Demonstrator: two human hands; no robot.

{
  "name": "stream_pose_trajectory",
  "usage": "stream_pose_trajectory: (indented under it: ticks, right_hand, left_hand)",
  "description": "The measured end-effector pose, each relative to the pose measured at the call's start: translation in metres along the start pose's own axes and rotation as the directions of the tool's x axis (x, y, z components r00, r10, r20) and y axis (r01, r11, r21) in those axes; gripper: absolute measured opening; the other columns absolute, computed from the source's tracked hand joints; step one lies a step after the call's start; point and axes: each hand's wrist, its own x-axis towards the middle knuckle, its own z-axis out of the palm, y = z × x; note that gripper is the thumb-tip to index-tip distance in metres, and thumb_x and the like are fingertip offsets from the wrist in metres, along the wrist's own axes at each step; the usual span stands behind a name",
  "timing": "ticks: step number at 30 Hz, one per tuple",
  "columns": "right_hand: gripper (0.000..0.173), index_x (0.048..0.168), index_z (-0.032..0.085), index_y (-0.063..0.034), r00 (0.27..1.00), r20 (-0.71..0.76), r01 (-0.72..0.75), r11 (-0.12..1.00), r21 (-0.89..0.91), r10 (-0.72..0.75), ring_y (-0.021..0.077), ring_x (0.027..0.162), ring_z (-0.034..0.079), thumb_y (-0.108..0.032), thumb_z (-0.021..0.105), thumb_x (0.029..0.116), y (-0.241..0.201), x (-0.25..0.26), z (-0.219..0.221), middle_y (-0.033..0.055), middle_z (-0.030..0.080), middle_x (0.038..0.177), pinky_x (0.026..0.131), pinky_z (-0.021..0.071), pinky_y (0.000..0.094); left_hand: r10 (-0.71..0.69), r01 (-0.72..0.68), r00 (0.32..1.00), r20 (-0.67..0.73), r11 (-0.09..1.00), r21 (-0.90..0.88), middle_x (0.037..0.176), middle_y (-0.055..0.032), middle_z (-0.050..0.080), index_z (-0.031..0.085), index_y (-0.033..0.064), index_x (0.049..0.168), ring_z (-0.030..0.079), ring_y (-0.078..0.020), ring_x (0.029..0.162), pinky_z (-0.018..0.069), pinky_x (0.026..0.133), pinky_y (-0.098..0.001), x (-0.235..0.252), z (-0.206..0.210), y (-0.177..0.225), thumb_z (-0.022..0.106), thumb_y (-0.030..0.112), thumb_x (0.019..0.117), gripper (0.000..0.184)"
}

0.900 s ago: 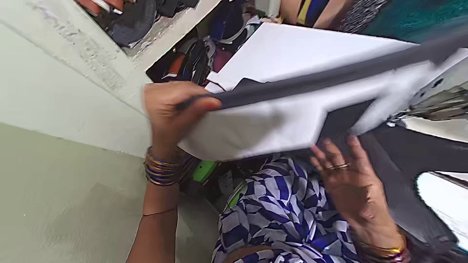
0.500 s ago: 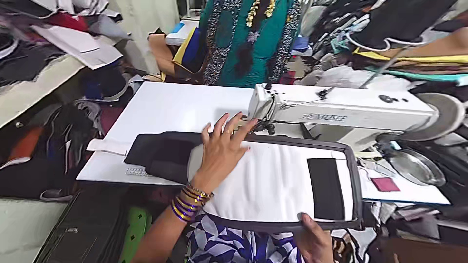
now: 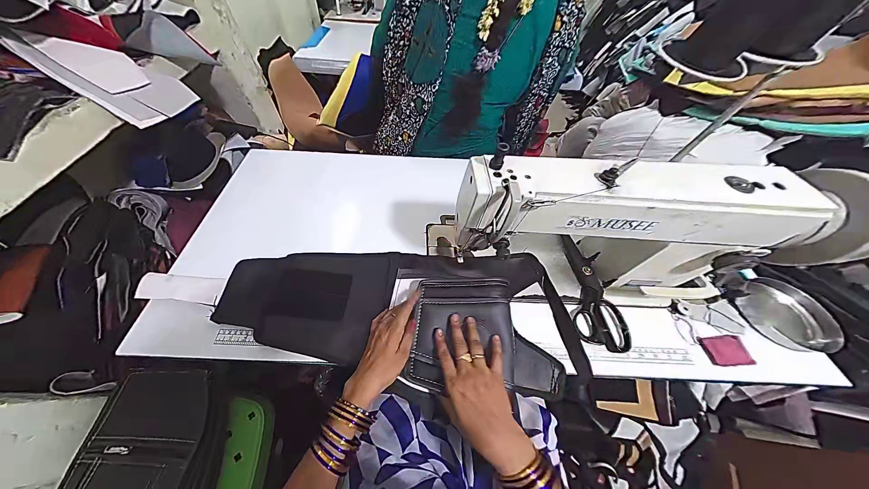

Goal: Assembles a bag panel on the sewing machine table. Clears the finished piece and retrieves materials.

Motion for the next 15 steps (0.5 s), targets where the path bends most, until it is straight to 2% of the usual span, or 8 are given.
stream_pose_trajectory:
  ticks: [2,3,5,7,9,12,13,15]
  right_hand:
    - [0.094,0.147,0.053,0.001,0.995,0.099,0.001,0.999,0.037,-0.005,0.053,0.143,0.04,-0.058,0.078,0.077,-0.004,0.004,-0.001,0.0298,0.043,0.156,0.106,0.0301,0.0797]
    - [0.096,0.147,0.052,0.0019,0.994,0.11,-0.037,0.993,0.115,0.024,0.052,0.145,0.038,-0.067,0.068,0.082,0.004,0.004,-0.007,0.029,0.042,0.156,0.11,0.0282,0.0774]
    - [0.1,0.144,0.054,0.0055,0.983,-0.014,-0.179,0.965,0.19,0.185,0.053,0.138,0.046,-0.075,0.054,0.0855,0.032,-0.002,-0.017,0.0325,0.048,0.15,0.107,0.0371,0.0714]
    - [0.093,0.137,0.058,0.0092,0.922,-0.072,-0.355,0.904,0.237,0.381,0.0549,0.118,0.058,-0.069,0.056,0.0862,0.067,-0.007,-0.024,0.0347,0.06,0.131,0.093,0.0452,0.0687]
    - [0.086,0.145,0.052,0.0047,0.852,0.163,-0.516,0.742,0.429,0.498,0.0405,0.117,0.065,-0.061,0.058,0.0902,0.081,-0.009,-0.026,0.0265,0.067,0.126,0.098,0.0493,0.0593]
    - [0.104,0.164,0.006,-0.0027,0.794,0.408,-0.55,0.247,0.798,0.45,0.015,0.142,0.044,-0.038,0.069,0.088,0.066,0.001,-0.022,0.0212,0.034,0.161,0.116,0.0386,0.03]
    - [0.105,0.164,0.005,-0.0054,0.794,0.409,-0.505,0.114,0.855,0.45,0.0096,0.137,0.049,-0.027,0.071,0.0859,0.064,0.002,-0.02,0.0167,0.036,0.16,0.111,0.0441,0.025]
    - [0.095,0.161,0.018,-0.0036,0.778,0.387,-0.441,-0.007,0.897,0.495,0.0075,0.112,0.066,-0.008,0.071,0.0825,0.077,0.0,-0.019,0.0133,0.056,0.142,0.092,0.0581,0.0239]
  left_hand:
    - [0.04,-0.032,0.998,-0.052,0.988,0.151,0.143,-0.0217,0.059,0.06,0.0066,0.142,0.053,-0.0408,0.135,0.0423,0.11,-0.0574,-0.003,0.005,-0.001,0.047,0.013,0.1027,0.042]
    - [0.046,-0.032,0.997,-0.06,0.976,0.216,0.149,-0.0248,0.051,0.064,0.0105,0.139,0.049,-0.0454,0.137,0.0441,0.107,-0.0588,-0.003,0.006,-0.002,0.05,0.015,0.1009,0.041]
    - [0.021,-0.009,0.999,-0.036,0.951,0.31,0.161,-0.0231,0.036,0.064,0.0201,0.14,0.037,-0.0487,0.145,0.0375,0.109,-0.0632,-0.002,0.003,-0.003,0.051,0.022,0.0992,0.043]
    - [0.018,-0.015,1.0,-0.008,0.946,0.324,0.162,-0.0166,0.039,0.062,0.0208,0.143,0.029,-0.0482,0.15,0.0203,0.117,-0.0714,-0.002,0.002,-0.006,0.048,0.025,0.1,0.045]
    - [0.025,-0.028,1.0,0.014,0.95,0.31,0.161,-0.0106,0.042,0.06,0.0196,0.144,0.029,-0.0445,0.152,0.0161,0.118,-0.0714,-0.002,0.002,-0.009,0.045,0.025,0.101,0.046]
    - [0.049,-0.052,0.999,0.018,0.96,0.277,0.16,-0.0081,0.044,0.059,0.0193,0.145,0.03,-0.0435,0.152,0.0175,0.118,-0.0715,-0.002,0.002,-0.013,0.042,0.029,0.1028,0.047]
    - [0.04,-0.047,0.999,0.031,0.965,0.258,0.161,-0.0071,0.043,0.057,0.0206,0.147,0.028,-0.0421,0.153,0.0158,0.118,-0.0715,-0.002,0.0,-0.014,0.04,0.034,0.1039,0.048]
    - [0.014,-0.025,0.998,0.053,0.978,0.205,0.163,-0.0065,0.04,0.051,0.0208,0.152,0.024,-0.0404,0.154,0.0124,0.119,-0.0704,-0.003,-0.007,-0.018,0.038,0.048,0.1043,0.056]
